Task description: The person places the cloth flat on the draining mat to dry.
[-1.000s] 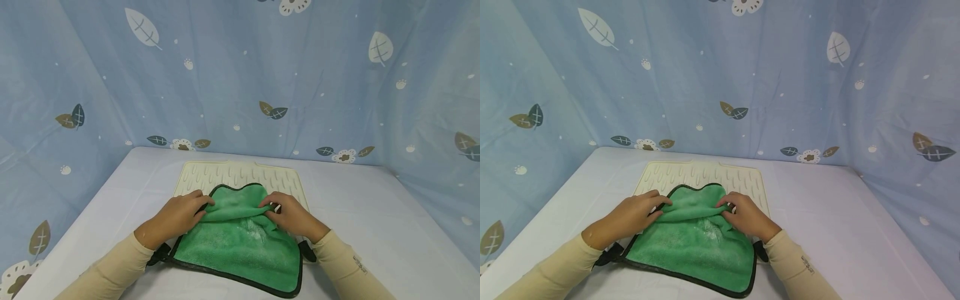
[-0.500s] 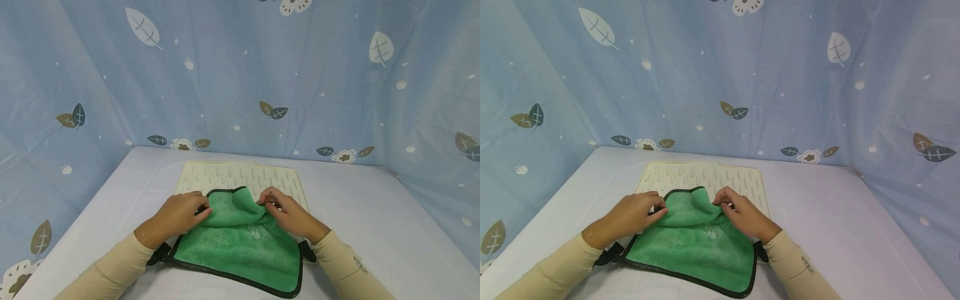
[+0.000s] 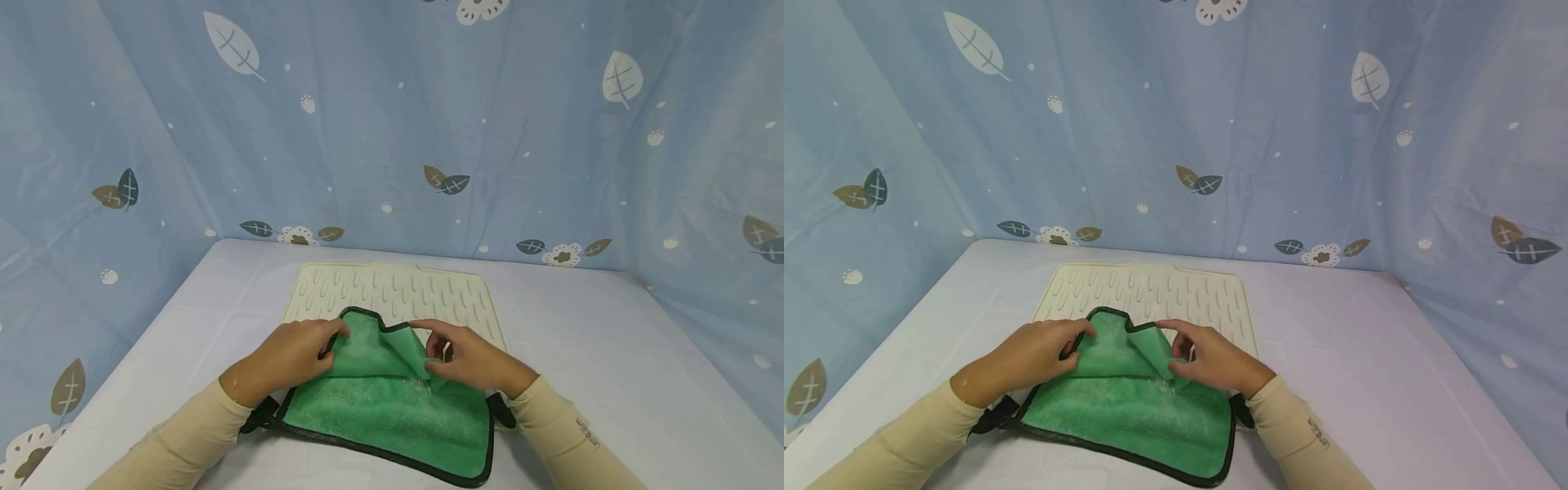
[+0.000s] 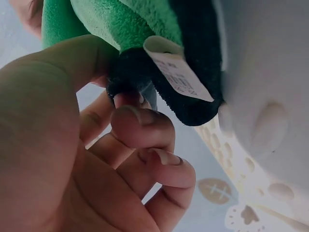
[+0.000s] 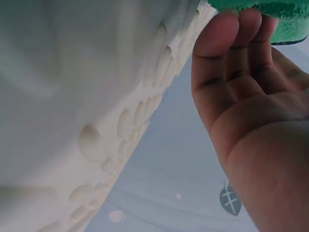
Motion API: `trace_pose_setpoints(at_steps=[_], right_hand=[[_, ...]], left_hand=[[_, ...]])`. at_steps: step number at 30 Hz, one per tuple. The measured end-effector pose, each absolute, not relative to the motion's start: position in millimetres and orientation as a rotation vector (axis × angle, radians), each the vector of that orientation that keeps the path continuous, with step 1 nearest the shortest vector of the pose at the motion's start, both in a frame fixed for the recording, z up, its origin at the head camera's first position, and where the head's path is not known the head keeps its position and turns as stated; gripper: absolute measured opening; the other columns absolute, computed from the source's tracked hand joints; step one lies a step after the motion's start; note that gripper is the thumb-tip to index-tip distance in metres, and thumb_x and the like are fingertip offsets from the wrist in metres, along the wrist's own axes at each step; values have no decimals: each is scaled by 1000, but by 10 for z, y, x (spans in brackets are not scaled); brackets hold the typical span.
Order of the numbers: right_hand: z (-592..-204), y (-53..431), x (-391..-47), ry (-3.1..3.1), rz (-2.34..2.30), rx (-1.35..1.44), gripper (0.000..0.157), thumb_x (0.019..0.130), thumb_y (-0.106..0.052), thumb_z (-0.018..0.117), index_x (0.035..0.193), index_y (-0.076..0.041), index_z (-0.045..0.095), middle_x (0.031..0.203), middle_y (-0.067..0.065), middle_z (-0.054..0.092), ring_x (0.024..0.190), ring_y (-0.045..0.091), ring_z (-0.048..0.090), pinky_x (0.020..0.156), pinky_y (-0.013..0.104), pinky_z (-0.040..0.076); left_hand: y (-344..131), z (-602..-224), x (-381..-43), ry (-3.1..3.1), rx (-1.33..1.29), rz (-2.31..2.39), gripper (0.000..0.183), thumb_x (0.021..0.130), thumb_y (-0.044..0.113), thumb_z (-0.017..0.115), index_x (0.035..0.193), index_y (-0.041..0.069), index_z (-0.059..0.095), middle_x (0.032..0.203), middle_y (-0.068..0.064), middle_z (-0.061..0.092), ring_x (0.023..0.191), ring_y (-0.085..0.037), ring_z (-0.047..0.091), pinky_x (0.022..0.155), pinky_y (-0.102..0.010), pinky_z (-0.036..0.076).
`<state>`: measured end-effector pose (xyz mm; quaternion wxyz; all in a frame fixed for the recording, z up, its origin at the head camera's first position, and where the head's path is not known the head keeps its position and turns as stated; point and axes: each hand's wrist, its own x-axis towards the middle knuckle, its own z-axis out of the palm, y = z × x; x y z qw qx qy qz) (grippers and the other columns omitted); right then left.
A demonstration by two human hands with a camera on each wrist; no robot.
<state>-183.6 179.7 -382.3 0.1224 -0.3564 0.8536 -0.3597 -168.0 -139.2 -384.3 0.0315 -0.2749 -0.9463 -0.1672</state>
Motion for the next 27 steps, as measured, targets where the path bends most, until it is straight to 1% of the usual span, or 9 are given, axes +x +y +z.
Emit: trace_pose_setpoints(at_steps=[3,6,9,13,16,18,21,23,27], right_hand=[[-3821,1789,-1828,2469,-1029,-1047,72,93,-8,67,156,-19,34,88,-5,58,76,6,53,68,25,52],[-3823,1783,-1822,2452,-1010,-1052,78,92,-9,68,157,-24,28,84,-4,55,74,6,51,68,24,51],[-3818,1780,-1815,2428,-993,-1046,81,92,-10,68,158,-26,26,82,-4,54,71,5,50,66,23,50],[-3810,1773,-1812,2395,-997,-1038,68,91,-10,69,150,-19,37,81,-4,53,68,4,48,64,22,47],[-3825,1776,-1817,2388,-1023,-1029,45,91,-11,69,130,-17,48,81,-4,51,69,4,47,63,21,45],[-3834,1783,-1817,2401,-1038,-1021,32,91,-13,69,116,-18,50,80,-4,52,70,5,49,63,21,46],[-3845,1798,-1819,2439,-1074,-1015,21,93,-14,66,108,-21,52,83,-5,56,73,7,54,64,23,49],[-3842,1807,-1826,2501,-1100,-1026,20,95,-13,62,110,-24,56,93,-5,60,82,8,57,71,26,52],[-3820,1810,-1841,2636,-1171,-1044,29,94,-4,55,113,-25,60,122,-5,58,108,12,55,85,34,53]], left_hand=[[-1400,-3844,-1672,-2924,-844,-519,26,85,7,67,108,19,69,68,12,52,53,-2,37,46,-22,31],[-1406,-3843,-1671,-2933,-844,-519,20,88,9,66,104,20,70,85,8,67,58,-3,43,50,-23,36],[-1409,-3847,-1671,-2936,-863,-523,17,92,9,65,104,20,70,103,4,73,68,-4,50,57,-24,41],[-1407,-3847,-1668,-2938,-887,-531,18,93,9,64,104,21,70,108,5,72,74,-4,55,63,-24,44],[-1414,-3845,-1666,-2921,-891,-524,19,93,8,64,104,22,70,107,5,72,73,-4,55,61,-24,43],[-1420,-3847,-1667,-2903,-889,-514,19,91,7,64,102,22,70,104,5,72,71,-3,53,58,-23,41],[-1421,-3845,-1671,-2886,-867,-503,19,88,6,64,98,21,69,87,10,67,63,-2,47,53,-22,38],[-1415,-3844,-1673,-2876,-852,-502,18,85,5,63,94,21,68,76,13,60,58,-1,43,50,-21,35],[-1405,-3829,-1669,-2869,-801,-493,16,81,7,61,87,22,65,64,16,50,53,-2,39,48,-22,33]])
